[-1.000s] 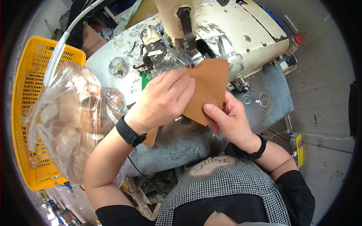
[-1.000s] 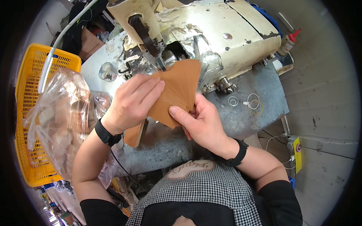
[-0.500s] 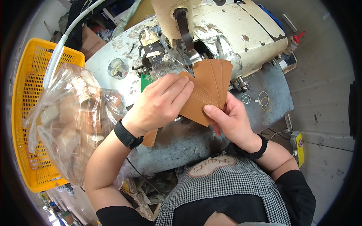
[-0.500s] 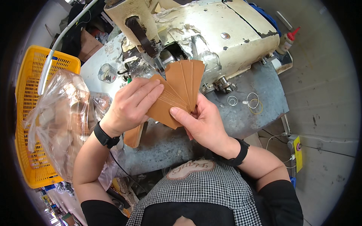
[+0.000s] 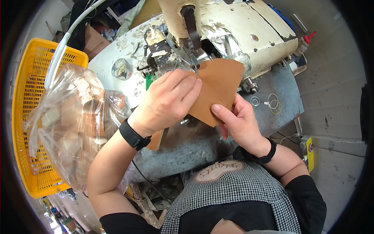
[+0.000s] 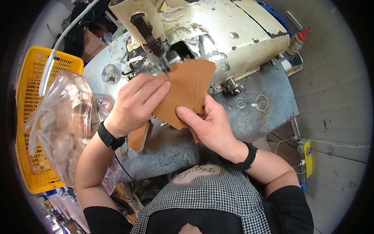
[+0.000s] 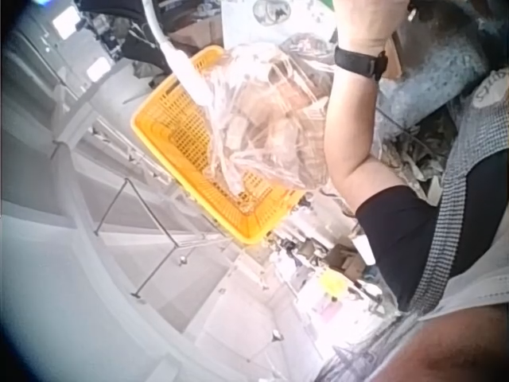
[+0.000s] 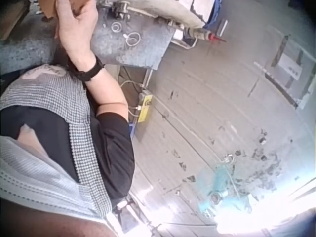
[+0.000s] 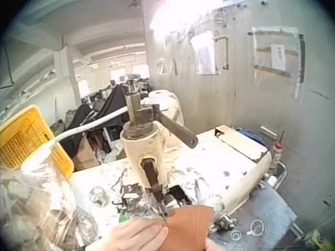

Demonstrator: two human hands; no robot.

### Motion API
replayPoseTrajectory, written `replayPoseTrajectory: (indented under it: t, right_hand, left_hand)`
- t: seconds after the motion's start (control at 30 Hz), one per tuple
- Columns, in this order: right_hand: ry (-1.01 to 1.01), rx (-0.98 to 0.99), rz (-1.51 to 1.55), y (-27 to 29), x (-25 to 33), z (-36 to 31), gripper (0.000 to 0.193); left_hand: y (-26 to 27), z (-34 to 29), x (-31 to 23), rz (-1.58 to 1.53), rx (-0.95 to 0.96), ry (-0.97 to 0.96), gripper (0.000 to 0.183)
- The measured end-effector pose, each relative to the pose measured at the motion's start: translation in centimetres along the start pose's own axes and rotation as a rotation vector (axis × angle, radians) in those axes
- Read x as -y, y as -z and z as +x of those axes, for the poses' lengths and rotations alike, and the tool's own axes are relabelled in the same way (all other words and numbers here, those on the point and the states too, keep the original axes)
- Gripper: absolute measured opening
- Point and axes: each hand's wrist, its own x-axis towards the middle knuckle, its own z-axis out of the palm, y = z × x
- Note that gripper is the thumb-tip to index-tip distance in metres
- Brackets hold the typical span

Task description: Manually process and bundle leather shoe components at a manufacturing workstation.

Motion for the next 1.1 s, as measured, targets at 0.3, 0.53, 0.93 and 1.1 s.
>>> replayPoseTrajectory:
  t: [0.3,0.53,0.93,1.1]
  right_hand:
    - [-0.011,-0.007,0.017,-0.17,0.10,-0.08,0.033]
    - [-0.009,0.000,-0.033,-0.06,0.06,-0.16,0.031]
    - [0.017,-0.017,-0.008,-0.08,0.00,0.09,0.030]
    - [0.006,-0.018,-0.027,-0.02,0.01,-0.01,0.029]
  left_hand:
    - [0.12,-0.18,0.07,-0.011,0.012,0.001,0.050]
    - [-0.22,-0.66,0.09,-0.030,-0.003,0.005,0.050]
    - [0.22,-0.23,0.17,0.040,0.032,0.008,0.050]
    - [-0.29,-0.76,0.09,-0.041,0.012,0.026,0.050]
